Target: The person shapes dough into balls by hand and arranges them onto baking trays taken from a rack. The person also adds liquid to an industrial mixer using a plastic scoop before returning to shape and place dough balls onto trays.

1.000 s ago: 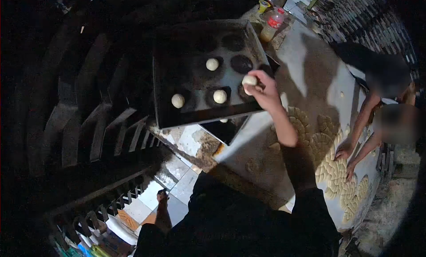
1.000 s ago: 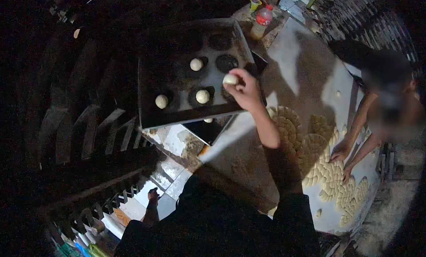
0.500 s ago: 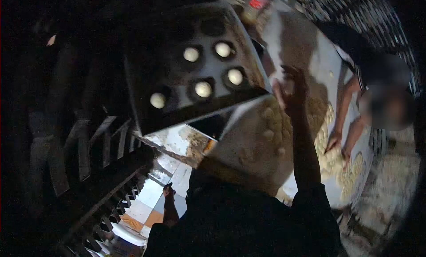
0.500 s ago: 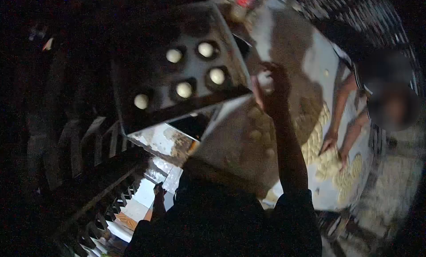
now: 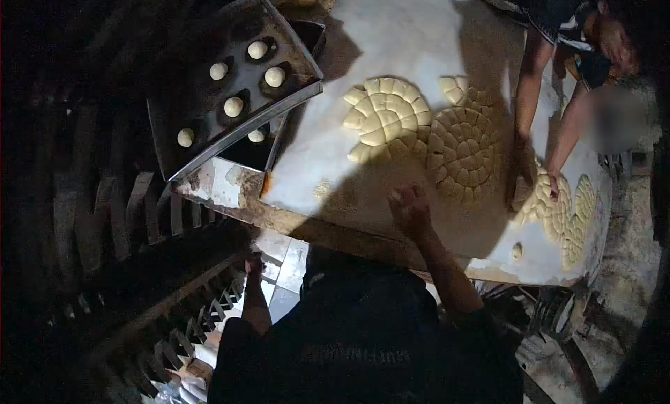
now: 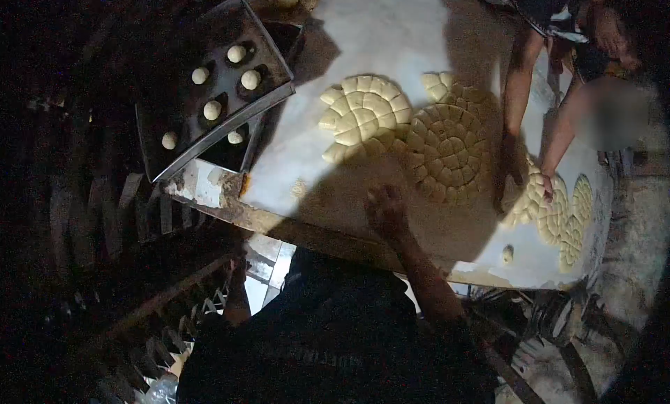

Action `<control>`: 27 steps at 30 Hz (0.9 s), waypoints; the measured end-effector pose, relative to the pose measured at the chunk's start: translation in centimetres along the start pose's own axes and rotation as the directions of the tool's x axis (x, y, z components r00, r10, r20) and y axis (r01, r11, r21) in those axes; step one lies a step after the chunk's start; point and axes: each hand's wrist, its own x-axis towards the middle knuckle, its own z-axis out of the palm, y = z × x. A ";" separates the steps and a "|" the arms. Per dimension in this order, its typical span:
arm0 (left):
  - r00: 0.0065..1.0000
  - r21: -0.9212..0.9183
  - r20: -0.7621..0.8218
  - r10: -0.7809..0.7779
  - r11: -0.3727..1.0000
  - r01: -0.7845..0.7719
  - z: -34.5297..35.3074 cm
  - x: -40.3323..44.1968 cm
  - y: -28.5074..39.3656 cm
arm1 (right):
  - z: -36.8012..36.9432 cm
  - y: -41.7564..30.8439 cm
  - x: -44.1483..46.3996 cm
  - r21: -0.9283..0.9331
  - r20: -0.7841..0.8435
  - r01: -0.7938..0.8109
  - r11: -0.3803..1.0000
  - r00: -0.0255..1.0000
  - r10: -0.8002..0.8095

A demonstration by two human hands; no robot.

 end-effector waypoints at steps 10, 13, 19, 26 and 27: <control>0.894 0.005 -0.012 0.447 0.895 -0.447 10.4 -15.4 11.9 | 0.7 -0.3 1.1 -0.027 -0.125 0.158 0.987 0.979 -0.160; 0.919 0.283 -0.163 0.359 0.909 -0.305 12.6 -17.7 10.8 | 0.3 0.4 -2.9 0.032 -0.010 0.494 0.869 0.869 -0.494; 0.882 -0.140 -0.296 0.366 0.897 -0.419 15.7 -20.1 20.4 | 0.8 4.3 -0.1 -0.026 -0.265 0.343 0.939 0.903 -0.337; 0.831 0.026 -0.267 0.488 0.866 -0.500 19.2 -20.8 33.9 | -0.6 2.3 -5.0 0.193 -0.118 0.467 0.863 0.884 -0.453; 0.798 0.059 -0.264 0.542 0.835 -0.547 19.4 -20.6 34.5 | -2.0 2.8 -5.1 0.184 -0.121 0.463 0.867 0.886 -0.447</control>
